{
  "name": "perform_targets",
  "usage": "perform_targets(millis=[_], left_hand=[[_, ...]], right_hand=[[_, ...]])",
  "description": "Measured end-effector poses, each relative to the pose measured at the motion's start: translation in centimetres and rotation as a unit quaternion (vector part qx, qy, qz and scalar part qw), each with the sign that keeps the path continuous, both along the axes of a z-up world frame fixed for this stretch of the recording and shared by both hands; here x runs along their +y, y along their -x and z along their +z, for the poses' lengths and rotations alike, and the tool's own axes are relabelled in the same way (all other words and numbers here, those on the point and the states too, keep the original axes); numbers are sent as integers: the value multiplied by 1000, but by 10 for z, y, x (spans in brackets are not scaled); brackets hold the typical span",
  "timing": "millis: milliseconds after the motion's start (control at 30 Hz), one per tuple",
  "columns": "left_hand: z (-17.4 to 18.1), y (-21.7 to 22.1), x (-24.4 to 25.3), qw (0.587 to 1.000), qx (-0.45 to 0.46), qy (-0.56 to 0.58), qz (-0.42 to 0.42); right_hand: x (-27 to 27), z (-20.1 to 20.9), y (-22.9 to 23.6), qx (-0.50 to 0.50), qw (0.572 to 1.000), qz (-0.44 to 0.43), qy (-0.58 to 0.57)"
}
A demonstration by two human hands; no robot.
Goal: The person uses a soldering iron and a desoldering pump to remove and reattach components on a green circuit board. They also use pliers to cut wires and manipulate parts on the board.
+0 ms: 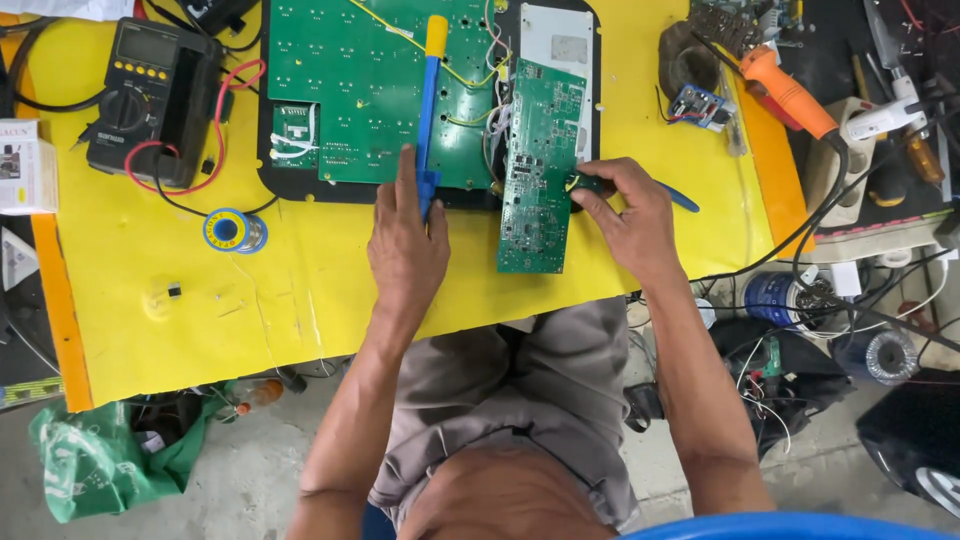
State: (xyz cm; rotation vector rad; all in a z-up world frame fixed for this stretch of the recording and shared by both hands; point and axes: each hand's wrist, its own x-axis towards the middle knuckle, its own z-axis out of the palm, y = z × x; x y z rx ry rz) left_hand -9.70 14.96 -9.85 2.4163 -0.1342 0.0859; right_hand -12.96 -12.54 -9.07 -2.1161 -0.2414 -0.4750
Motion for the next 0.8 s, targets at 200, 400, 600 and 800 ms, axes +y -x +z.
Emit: perform_targets(millis=[200, 400, 600, 800], left_hand=[[-13, 19, -27, 960, -197, -176, 97], [-4, 24, -57, 970, -236, -58, -11], [-32, 16, -76, 970, -241, -17, -21], [-15, 18, -76, 966, -259, 12, -20]], right_hand=[[1, 6, -10, 1, 999, 31, 9], [2, 13, -17, 0, 999, 29, 40], [5, 11, -21, 1, 998, 33, 50], [8, 14, -19, 2, 998, 28, 63]])
